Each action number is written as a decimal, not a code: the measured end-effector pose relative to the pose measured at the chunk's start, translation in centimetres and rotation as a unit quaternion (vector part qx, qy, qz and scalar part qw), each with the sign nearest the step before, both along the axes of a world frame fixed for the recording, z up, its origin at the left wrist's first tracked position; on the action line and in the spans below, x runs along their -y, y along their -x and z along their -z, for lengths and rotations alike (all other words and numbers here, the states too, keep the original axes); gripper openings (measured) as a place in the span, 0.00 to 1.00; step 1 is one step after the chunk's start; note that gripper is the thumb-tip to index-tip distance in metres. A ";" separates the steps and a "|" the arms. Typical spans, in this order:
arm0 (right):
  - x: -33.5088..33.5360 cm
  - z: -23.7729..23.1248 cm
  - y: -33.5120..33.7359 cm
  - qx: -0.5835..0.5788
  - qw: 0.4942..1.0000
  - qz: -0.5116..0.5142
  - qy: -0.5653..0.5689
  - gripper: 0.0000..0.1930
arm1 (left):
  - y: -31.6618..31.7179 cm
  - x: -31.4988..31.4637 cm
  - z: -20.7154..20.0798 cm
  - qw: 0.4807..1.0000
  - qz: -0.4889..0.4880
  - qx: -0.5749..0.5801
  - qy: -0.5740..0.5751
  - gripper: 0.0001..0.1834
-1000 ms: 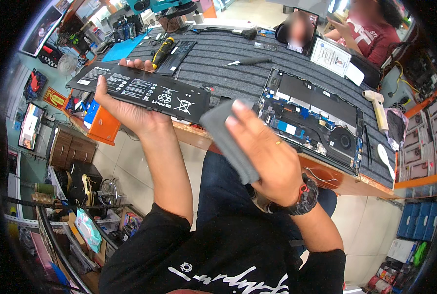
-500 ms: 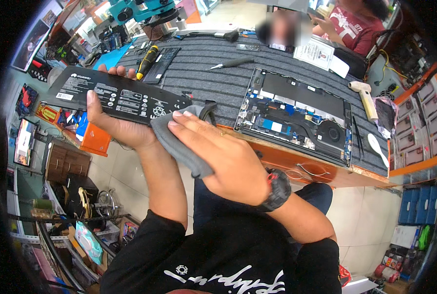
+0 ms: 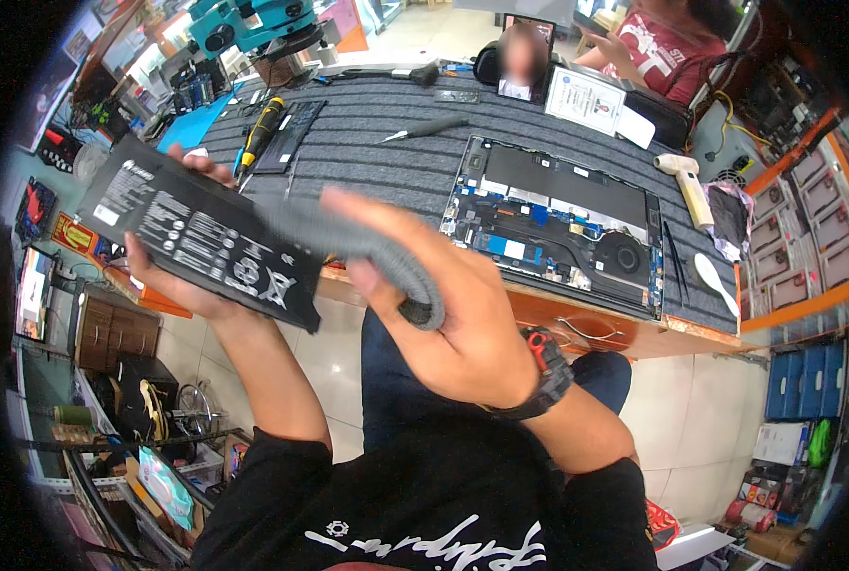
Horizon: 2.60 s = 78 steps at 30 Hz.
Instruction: The person cleans a laptop battery with a cloth, places it into the open laptop chassis, secures it with a screwdriver, reconnects the battery cable, and closes the laptop.
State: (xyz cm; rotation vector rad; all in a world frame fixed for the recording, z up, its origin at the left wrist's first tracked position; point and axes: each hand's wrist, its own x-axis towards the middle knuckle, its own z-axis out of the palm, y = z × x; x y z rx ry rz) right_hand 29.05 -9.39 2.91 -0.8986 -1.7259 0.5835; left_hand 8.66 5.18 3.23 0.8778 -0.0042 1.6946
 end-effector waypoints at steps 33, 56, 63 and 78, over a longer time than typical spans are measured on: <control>3.0 4.4 -1.6 -0.464 0.873 0.035 0.145 0.27 | 3.8 -2.4 5.2 0.974 0.166 0.140 0.061 0.45; -11.2 0.9 0.9 -0.169 0.972 0.116 0.119 0.20 | 5.7 3.8 9.1 0.940 0.060 -0.161 0.295 0.21; -21.8 2.7 5.0 -0.209 0.947 0.009 0.242 0.15 | 10.6 4.5 10.1 0.915 0.009 -0.089 0.393 0.22; -21.2 -1.3 9.4 0.306 0.919 -0.237 -0.073 0.37 | 13.6 1.8 13.5 0.901 0.115 -0.286 0.305 0.20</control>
